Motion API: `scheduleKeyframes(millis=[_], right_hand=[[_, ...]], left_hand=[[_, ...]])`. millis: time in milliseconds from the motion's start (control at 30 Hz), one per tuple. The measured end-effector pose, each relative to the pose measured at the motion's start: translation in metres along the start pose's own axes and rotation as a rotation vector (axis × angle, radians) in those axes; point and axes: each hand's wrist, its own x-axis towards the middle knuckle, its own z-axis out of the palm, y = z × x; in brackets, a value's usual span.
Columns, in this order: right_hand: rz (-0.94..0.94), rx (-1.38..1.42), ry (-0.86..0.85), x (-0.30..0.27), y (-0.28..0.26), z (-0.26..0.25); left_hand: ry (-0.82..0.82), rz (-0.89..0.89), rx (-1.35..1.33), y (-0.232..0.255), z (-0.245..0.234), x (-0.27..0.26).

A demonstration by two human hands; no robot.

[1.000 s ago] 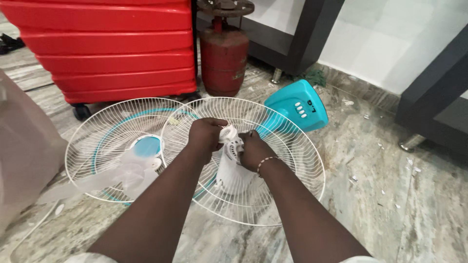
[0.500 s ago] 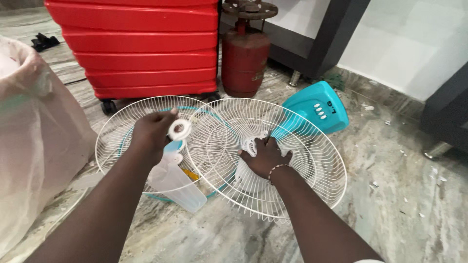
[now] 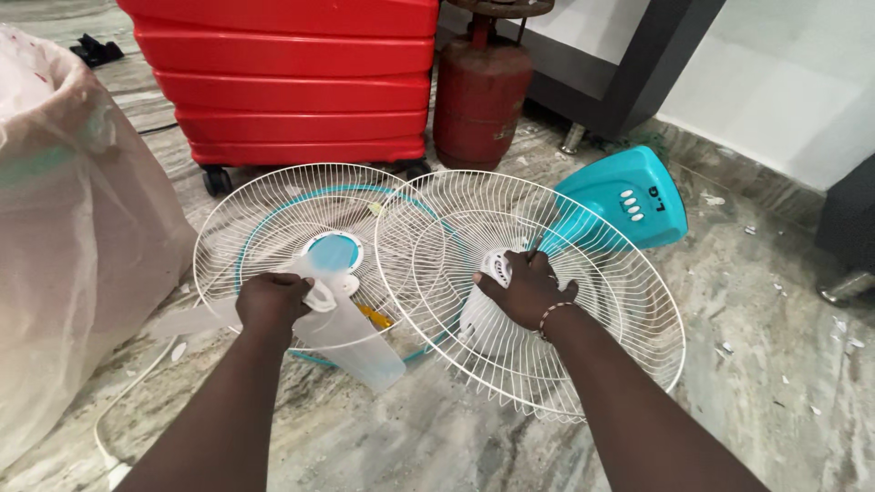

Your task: The person disassembles a small electric fan by removing the front grille, fan blades, and rear grille using a screwdriver. The components are placed on the floor.

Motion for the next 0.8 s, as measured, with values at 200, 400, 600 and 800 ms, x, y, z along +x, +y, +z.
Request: scheduleKeyframes(millis=[200, 400, 600, 800], right_hand=[[0.000, -0.027, -0.020, 0.003, 0.000, 0.001], [0.007, -0.011, -0.003, -0.003, 0.001, 0.000], [0.027, -0.019, -0.038, -0.006, -0.002, -0.004], [0.033, 0.011, -0.032, -0.007, -0.004, -0.003]], left_hand=[[0.112, 0.208, 0.534, 0.025, -0.007, -0.020], [0.197, 0.268, 0.636, 0.026, -0.012, -0.024], [0.180, 0.318, 0.701, 0.020, -0.011, -0.020], [0.102, 0.489, 0.776, 0.041, -0.004, -0.031]])
